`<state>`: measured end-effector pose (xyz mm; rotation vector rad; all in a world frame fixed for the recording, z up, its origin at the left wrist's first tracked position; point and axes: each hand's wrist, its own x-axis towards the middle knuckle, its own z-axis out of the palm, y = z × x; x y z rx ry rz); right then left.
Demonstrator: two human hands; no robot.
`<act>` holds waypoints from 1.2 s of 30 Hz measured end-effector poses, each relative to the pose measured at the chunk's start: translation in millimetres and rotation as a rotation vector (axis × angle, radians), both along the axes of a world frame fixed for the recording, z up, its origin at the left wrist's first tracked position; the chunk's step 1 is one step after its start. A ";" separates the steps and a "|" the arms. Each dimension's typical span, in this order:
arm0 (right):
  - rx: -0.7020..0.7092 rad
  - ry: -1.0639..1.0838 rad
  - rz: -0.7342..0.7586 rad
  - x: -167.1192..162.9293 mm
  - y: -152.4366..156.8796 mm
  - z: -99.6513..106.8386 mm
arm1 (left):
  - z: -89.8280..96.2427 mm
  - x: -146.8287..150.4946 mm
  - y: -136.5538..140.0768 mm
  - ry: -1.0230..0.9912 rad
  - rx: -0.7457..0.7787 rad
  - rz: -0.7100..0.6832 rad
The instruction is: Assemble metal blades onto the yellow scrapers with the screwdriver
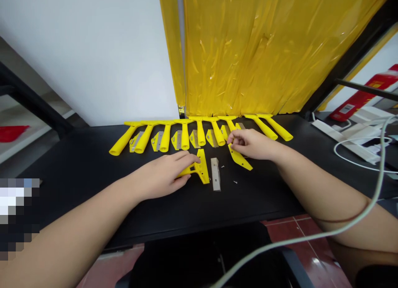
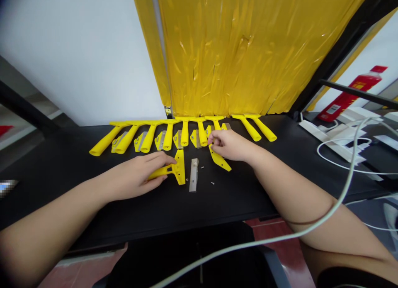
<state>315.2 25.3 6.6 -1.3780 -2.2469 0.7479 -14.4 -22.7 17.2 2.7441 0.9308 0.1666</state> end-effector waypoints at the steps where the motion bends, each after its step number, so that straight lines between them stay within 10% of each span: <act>1: 0.053 -0.094 0.023 1.5 -0.2 -0.5 | -0.3 -0.2 0.0 0.001 -0.001 0.001; 10: 0.274 -0.137 0.577 -24.5 -21.1 -0.2 | -0.2 -1.3 0.4 -0.025 -0.003 0.011; 23: 0.436 -0.070 0.644 -31.1 -14.2 -7.7 | 2.3 -0.7 0.4 -0.054 0.007 0.022; 28: 0.305 0.247 0.402 -28.2 -13.2 -8.9 | 2.5 0.6 0.9 -0.052 0.013 0.037; 36: -0.305 0.675 0.229 -44.5 -18.7 -16.6 | 2.0 0.7 -2.0 -0.074 0.043 0.051</act>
